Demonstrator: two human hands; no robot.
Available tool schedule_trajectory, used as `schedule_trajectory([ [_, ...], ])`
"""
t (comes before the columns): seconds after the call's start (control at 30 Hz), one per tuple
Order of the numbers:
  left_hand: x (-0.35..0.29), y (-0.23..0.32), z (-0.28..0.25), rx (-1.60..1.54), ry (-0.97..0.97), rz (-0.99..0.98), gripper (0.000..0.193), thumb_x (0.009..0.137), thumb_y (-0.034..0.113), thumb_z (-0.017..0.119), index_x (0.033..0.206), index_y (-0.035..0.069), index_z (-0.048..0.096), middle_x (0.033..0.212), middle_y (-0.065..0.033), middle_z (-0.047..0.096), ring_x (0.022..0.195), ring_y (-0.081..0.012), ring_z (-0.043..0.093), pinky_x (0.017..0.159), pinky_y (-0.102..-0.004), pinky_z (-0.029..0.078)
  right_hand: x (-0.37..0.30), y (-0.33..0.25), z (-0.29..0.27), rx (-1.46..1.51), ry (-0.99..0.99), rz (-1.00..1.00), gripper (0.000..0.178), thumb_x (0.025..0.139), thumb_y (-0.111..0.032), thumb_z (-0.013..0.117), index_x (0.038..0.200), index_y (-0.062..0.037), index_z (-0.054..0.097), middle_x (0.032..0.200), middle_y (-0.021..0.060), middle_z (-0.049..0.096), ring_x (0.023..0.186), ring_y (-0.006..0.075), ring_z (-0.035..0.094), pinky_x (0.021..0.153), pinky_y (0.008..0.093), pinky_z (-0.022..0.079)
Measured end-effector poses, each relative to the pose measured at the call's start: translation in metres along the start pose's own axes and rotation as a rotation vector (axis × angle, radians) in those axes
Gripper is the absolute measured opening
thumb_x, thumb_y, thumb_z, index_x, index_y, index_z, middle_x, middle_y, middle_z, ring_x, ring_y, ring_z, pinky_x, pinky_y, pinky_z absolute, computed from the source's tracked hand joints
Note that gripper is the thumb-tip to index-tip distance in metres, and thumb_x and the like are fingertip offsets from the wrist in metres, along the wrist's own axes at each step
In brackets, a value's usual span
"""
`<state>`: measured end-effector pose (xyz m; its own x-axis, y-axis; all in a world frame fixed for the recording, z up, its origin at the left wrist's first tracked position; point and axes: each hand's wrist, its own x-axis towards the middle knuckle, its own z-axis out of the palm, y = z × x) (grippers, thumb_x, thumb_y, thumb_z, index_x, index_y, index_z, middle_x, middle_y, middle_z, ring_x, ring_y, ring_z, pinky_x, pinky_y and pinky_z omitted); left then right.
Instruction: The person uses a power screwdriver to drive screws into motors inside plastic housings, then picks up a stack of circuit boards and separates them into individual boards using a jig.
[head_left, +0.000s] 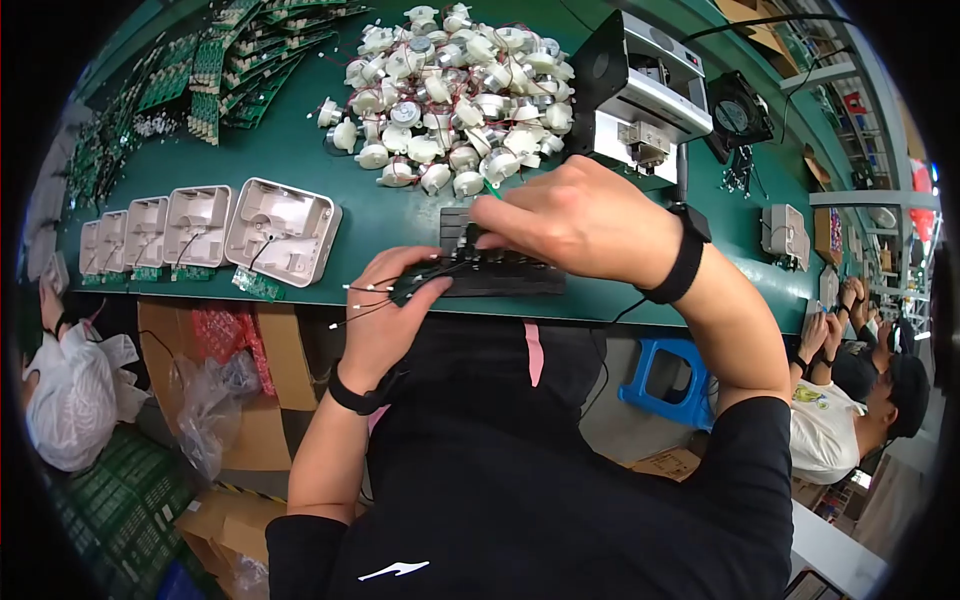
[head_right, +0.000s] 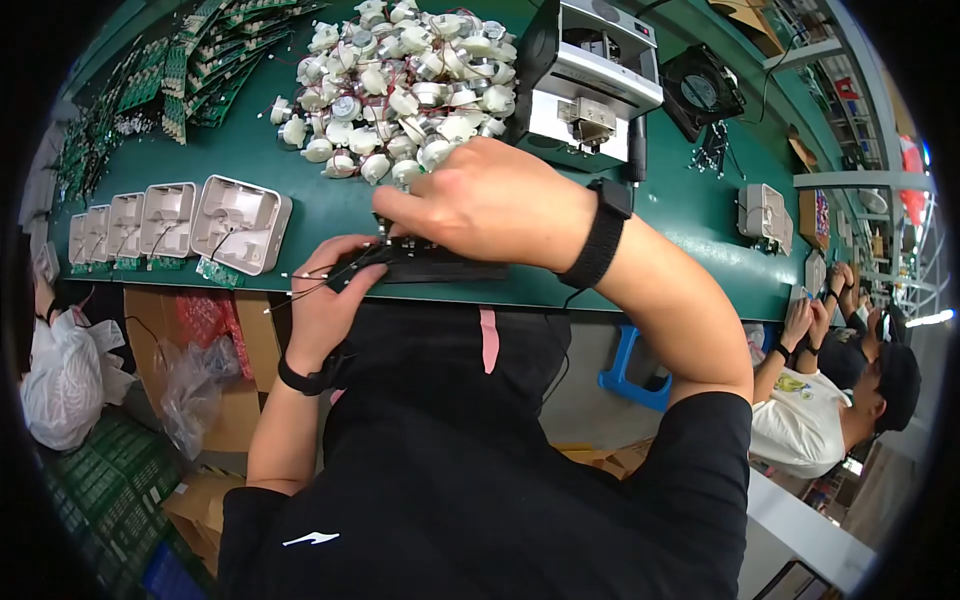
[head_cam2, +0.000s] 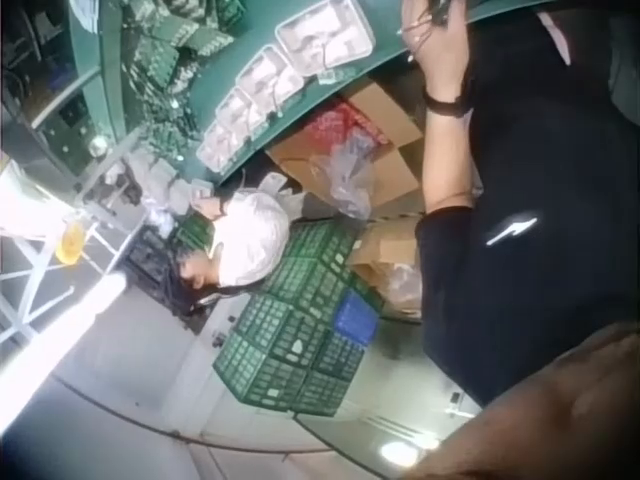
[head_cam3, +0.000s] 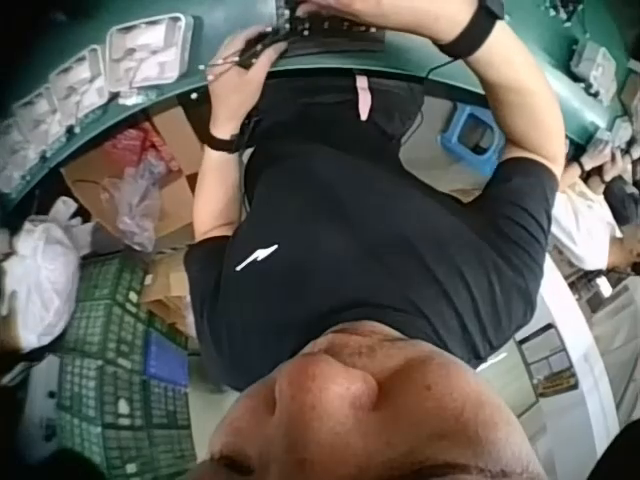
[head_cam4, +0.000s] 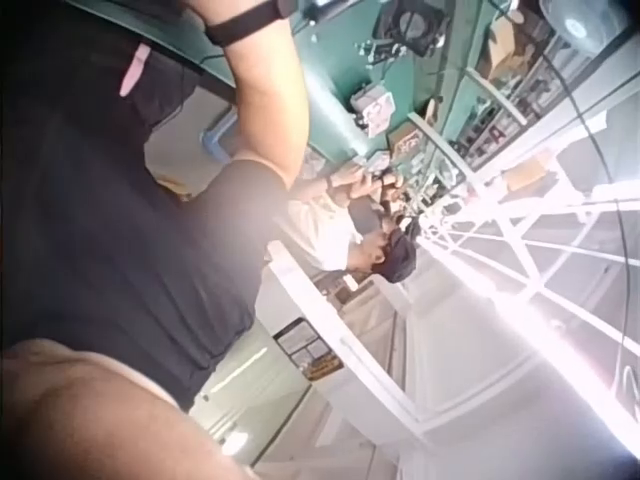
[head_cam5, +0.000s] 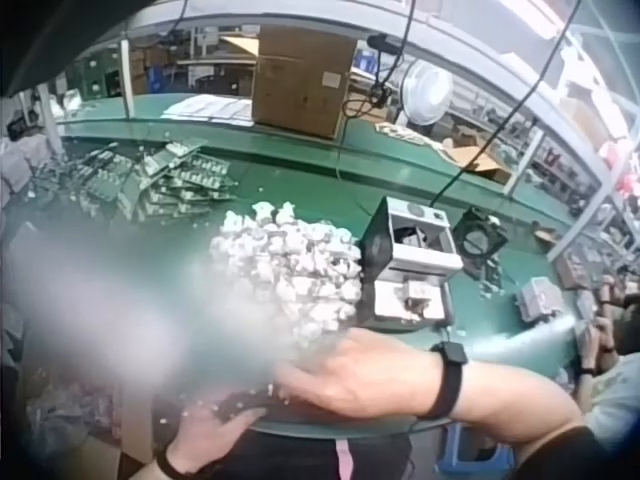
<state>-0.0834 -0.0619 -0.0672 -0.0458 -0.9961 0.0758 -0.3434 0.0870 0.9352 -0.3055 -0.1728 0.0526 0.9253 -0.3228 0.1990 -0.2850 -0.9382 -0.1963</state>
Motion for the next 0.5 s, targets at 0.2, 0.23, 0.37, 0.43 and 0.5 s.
schedule_trajectory([
  [0.2,-0.003,-0.009,0.006,0.133,0.007,0.196,0.036,0.075,0.007,0.083,0.109,0.006,0.07,0.104,-0.01,0.072,0.102,-0.0312,0.066,0.093,-0.0387,0.051,-0.008,-0.006,-0.003,-0.031,-0.069,0.003,0.021,0.089,-0.019,0.071,0.096,-0.0065,0.055,0.064,0.0058,0.056,0.056,0.027,0.062,0.046,0.0393,0.046],
  [0.23,-0.004,-0.01,0.007,0.133,0.006,0.195,0.036,0.075,0.007,0.083,0.109,0.006,0.07,0.104,-0.01,0.072,0.102,-0.0312,0.066,0.093,-0.0387,0.051,-0.009,-0.008,-0.004,-0.074,-0.085,-0.009,0.021,0.089,-0.018,0.071,0.096,-0.0063,0.055,0.064,0.0051,0.055,0.056,0.0264,0.062,0.045,0.0388,0.046],
  [0.37,-0.005,-0.006,0.013,0.18,0.051,0.195,0.041,0.074,0.008,0.083,0.112,0.007,0.069,0.109,-0.0096,0.071,0.105,-0.0314,0.065,0.094,-0.0403,0.05,-0.013,-0.007,-0.003,-0.151,-0.069,-0.038,0.02,0.086,-0.015,0.069,0.098,-0.0051,0.056,0.065,0.0039,0.051,0.055,0.0232,0.06,0.045,0.0373,0.046],
  [0.43,-0.004,-0.003,0.014,0.194,0.058,0.192,0.043,0.073,0.005,0.083,0.114,0.006,0.068,0.115,-0.0107,0.069,0.111,-0.0313,0.063,0.097,-0.0404,0.05,-0.013,-0.015,-0.002,-0.16,-0.072,-0.06,0.021,0.085,-0.014,0.068,0.099,-0.0048,0.056,0.065,0.0038,0.05,0.055,0.0223,0.06,0.045,0.037,0.046],
  [0.5,-0.006,-0.002,0.015,0.201,0.063,0.185,0.044,0.073,0.003,0.082,0.114,0.006,0.067,0.117,-0.0113,0.068,0.114,-0.0312,0.062,0.099,-0.0405,0.049,-0.013,-0.023,-0.001,-0.181,-0.082,-0.1,0.022,0.083,-0.013,0.066,0.101,-0.0042,0.057,0.066,0.0036,0.049,0.055,0.0206,0.059,0.044,0.0365,0.046],
])
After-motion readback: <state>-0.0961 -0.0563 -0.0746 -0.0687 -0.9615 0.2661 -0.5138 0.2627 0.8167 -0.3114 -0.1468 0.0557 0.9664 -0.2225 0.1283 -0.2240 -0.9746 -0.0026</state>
